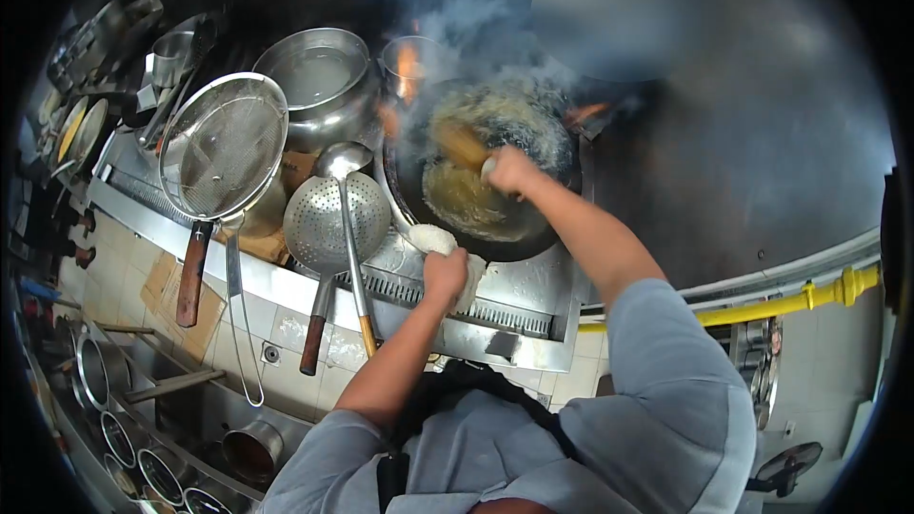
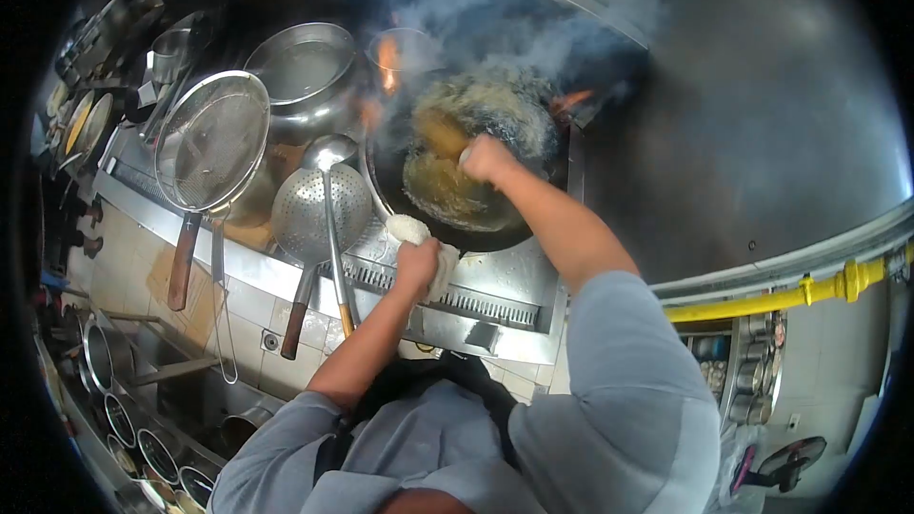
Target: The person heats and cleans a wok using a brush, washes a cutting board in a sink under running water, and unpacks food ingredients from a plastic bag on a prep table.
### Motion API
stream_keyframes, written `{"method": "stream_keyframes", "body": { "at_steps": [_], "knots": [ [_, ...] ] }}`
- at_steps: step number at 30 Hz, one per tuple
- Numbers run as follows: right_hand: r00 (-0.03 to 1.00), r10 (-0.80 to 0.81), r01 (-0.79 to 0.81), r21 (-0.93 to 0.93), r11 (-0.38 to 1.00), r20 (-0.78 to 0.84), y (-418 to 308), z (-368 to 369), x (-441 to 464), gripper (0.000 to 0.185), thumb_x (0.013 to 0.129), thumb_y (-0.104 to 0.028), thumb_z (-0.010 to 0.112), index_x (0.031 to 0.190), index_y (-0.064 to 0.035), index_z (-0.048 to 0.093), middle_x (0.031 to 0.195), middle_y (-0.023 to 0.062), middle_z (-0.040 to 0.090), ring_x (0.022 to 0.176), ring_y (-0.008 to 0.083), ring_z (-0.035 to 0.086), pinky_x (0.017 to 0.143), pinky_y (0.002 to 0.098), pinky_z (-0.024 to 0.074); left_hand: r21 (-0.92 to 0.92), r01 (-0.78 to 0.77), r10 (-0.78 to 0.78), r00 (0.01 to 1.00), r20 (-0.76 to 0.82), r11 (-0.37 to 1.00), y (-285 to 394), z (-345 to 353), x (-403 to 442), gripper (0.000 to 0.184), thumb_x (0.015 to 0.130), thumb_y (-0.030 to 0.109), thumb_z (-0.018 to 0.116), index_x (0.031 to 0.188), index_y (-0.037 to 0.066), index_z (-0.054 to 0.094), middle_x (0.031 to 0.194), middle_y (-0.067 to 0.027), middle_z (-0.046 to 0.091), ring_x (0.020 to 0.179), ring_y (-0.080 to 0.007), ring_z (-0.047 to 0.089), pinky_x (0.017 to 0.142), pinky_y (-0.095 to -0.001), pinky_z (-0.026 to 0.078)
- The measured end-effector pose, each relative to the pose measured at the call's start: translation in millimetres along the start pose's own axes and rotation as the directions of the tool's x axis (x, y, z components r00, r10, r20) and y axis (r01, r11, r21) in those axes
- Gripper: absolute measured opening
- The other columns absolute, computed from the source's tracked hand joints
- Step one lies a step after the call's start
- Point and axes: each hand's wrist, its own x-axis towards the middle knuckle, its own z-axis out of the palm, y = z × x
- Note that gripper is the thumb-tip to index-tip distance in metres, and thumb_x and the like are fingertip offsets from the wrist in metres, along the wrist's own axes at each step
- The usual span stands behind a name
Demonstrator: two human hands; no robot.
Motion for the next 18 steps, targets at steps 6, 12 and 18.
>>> {"method": "stream_keyframes", "body": {
  "at_steps": [6, 12, 18],
  "knots": [
    [0.997, -0.049, 0.004, -0.554, 0.833, -0.067, 81, -33, -46, 0.036, 0.075, -0.023, 0.064, 0.107, -0.0055, 0.067, 0.100, 0.0177, 0.067, 0.095, 0.0316, 0.065, 0.081, 0.0407, 0.0518, 0.010, -0.047, 0.047, 0.997, -0.065, 0.999, -20, 8, 13, 0.050, 0.073, 0.026, 0.061, 0.089, -0.021, 0.058, 0.087, -0.0360, 0.062, 0.086, -0.0426, 0.063, 0.078, -0.0434, 0.047],
    [0.970, -0.211, 0.195, -0.130, 0.972, -0.123, 40, 18, 63, 0.035, 0.073, -0.025, 0.062, 0.105, -0.0091, 0.067, 0.098, 0.0187, 0.067, 0.091, 0.0343, 0.065, 0.080, 0.0433, 0.0512, -0.004, -0.020, 0.020, 1.000, -0.024, 1.000, -10, 4, 12, 0.048, 0.073, 0.026, 0.061, 0.087, -0.020, 0.058, 0.085, -0.0342, 0.063, 0.084, -0.0391, 0.064, 0.076, -0.0427, 0.047],
    [0.977, -0.208, 0.161, -0.464, 0.871, -0.052, 69, -41, 12, 0.039, 0.074, -0.029, 0.065, 0.109, -0.0106, 0.066, 0.099, 0.0191, 0.066, 0.088, 0.0321, 0.065, 0.074, 0.0400, 0.0537, 0.044, -0.115, 0.117, 0.992, -0.050, 0.992, -11, 9, 12, 0.046, 0.072, 0.026, 0.060, 0.085, -0.018, 0.060, 0.086, -0.0342, 0.063, 0.086, -0.0411, 0.064, 0.077, -0.0443, 0.047]
  ]
}}
